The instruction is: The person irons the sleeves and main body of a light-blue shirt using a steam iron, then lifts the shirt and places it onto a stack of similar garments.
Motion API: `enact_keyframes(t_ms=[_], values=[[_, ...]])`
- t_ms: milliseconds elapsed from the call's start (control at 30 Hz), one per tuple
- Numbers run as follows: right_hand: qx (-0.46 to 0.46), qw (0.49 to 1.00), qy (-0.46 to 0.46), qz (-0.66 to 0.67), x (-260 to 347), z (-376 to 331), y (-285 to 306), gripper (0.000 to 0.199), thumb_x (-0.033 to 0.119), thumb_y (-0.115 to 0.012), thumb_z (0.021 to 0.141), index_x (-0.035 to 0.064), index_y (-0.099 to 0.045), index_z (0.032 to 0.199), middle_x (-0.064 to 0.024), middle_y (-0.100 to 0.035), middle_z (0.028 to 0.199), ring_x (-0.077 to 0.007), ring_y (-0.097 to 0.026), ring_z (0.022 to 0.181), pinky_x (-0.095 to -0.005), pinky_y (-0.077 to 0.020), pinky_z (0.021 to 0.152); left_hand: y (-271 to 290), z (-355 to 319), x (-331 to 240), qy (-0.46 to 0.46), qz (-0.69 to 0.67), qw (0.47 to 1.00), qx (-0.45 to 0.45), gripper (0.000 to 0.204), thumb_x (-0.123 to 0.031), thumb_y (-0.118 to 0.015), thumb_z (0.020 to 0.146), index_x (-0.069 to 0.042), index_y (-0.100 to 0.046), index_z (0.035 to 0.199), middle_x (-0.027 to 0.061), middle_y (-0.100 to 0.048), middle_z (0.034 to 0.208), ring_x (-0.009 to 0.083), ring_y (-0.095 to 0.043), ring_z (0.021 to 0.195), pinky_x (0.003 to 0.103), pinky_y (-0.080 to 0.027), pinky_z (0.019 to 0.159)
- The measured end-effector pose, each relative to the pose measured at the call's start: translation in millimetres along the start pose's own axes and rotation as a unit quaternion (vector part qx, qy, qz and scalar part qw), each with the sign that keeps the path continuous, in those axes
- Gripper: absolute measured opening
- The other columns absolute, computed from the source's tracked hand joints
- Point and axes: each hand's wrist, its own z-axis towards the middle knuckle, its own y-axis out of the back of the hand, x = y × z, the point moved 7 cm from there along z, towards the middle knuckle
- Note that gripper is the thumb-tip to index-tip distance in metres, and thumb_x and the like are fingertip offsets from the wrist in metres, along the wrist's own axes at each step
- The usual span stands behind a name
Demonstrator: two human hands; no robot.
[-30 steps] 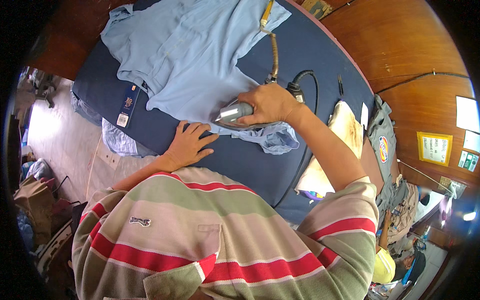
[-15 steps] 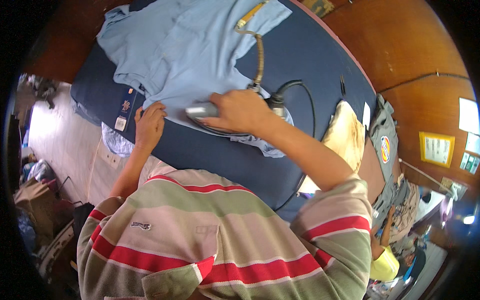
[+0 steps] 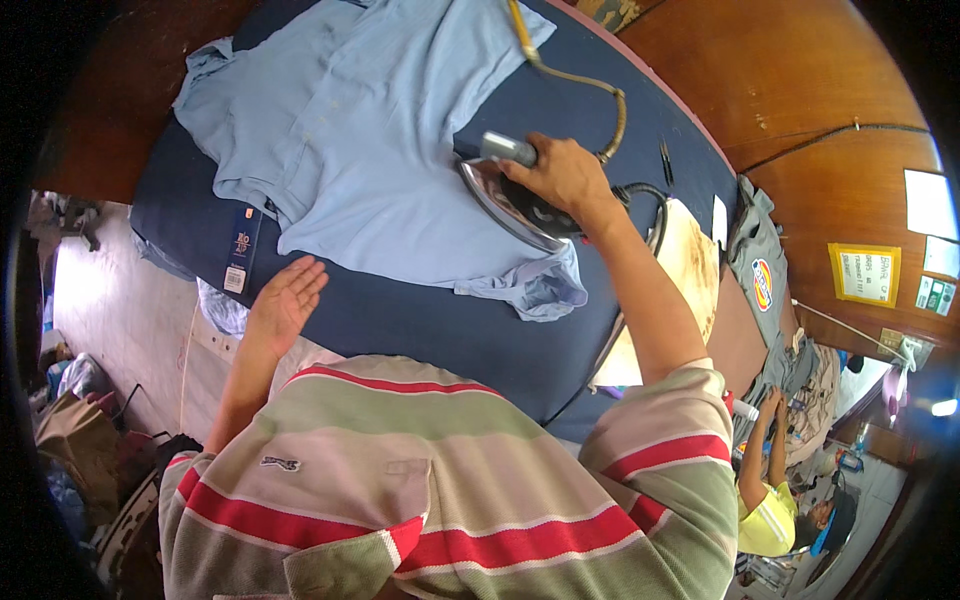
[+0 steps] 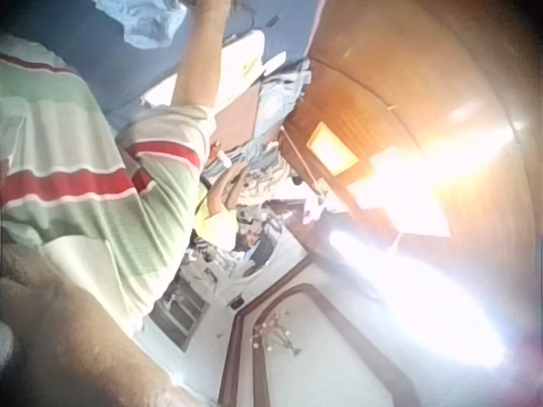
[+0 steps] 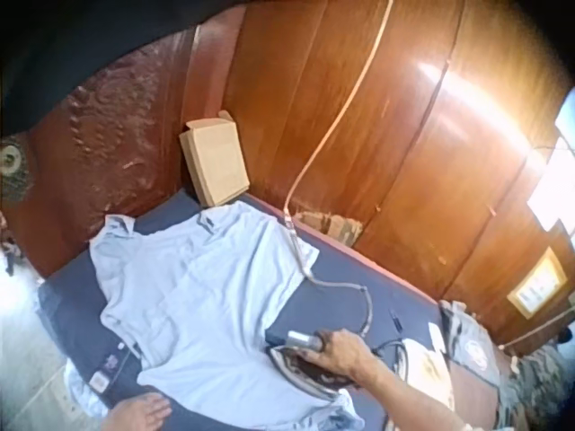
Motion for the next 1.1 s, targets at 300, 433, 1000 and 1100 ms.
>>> enact_keyframes(t_ms=[300,433,1000,1100], values=[[0.005,0.999,-0.027,-0.026,-22,1,12,0.059,0.053,-0.058,0.078,0.0017,-0.061,0.106,-0.0252,-0.065,0.086,-0.0396,-0.063,0.086,-0.0449,-0.0497,0.076,-42,40,19,0.038,0.034,0.991,-0.121,0.023,-0.029,-0.069,0.081,-0.017,-0.050,0.087,-0.0022,-0.057,0.074,0.0090,-0.051,0.060,0.027,-0.039,0.056],[-0.118,0.991,-0.054,-0.022,-65,-12,39,0.063,0.050,-0.060,0.079,-0.0022,-0.055,0.114,-0.0291,-0.062,0.095,-0.0419,-0.060,0.094,-0.0442,-0.0477,0.081,-25,66,15,0.020,0.017,0.995,-0.096,0.019,-0.025,-0.066,0.081,-0.016,-0.051,0.086,-0.0026,-0.054,0.074,0.0098,-0.051,0.065,0.029,-0.041,0.060],[-0.209,0.912,-0.353,0.022,-312,-212,38,0.060,0.033,-0.070,0.076,0.0013,-0.047,0.122,-0.0195,-0.059,0.102,-0.0294,-0.060,0.091,-0.0387,-0.0480,0.077,-132,-87,-49,-0.018,-0.150,0.892,0.427,0.049,-0.010,-0.053,0.078,-0.001,-0.048,0.125,0.0109,-0.060,0.115,0.0250,-0.056,0.109,0.040,-0.040,0.098],[-0.222,0.896,-0.340,-0.179,-223,-181,52,0.062,0.030,-0.068,0.078,0.0077,-0.043,0.130,-0.0184,-0.049,0.126,-0.0364,-0.048,0.115,-0.0450,-0.0391,0.096,-70,-103,-99,-0.150,-0.162,0.874,0.433,0.058,-0.032,-0.048,0.084,-0.002,-0.039,0.133,0.0143,-0.051,0.127,0.0280,-0.051,0.116,0.044,-0.038,0.101]])
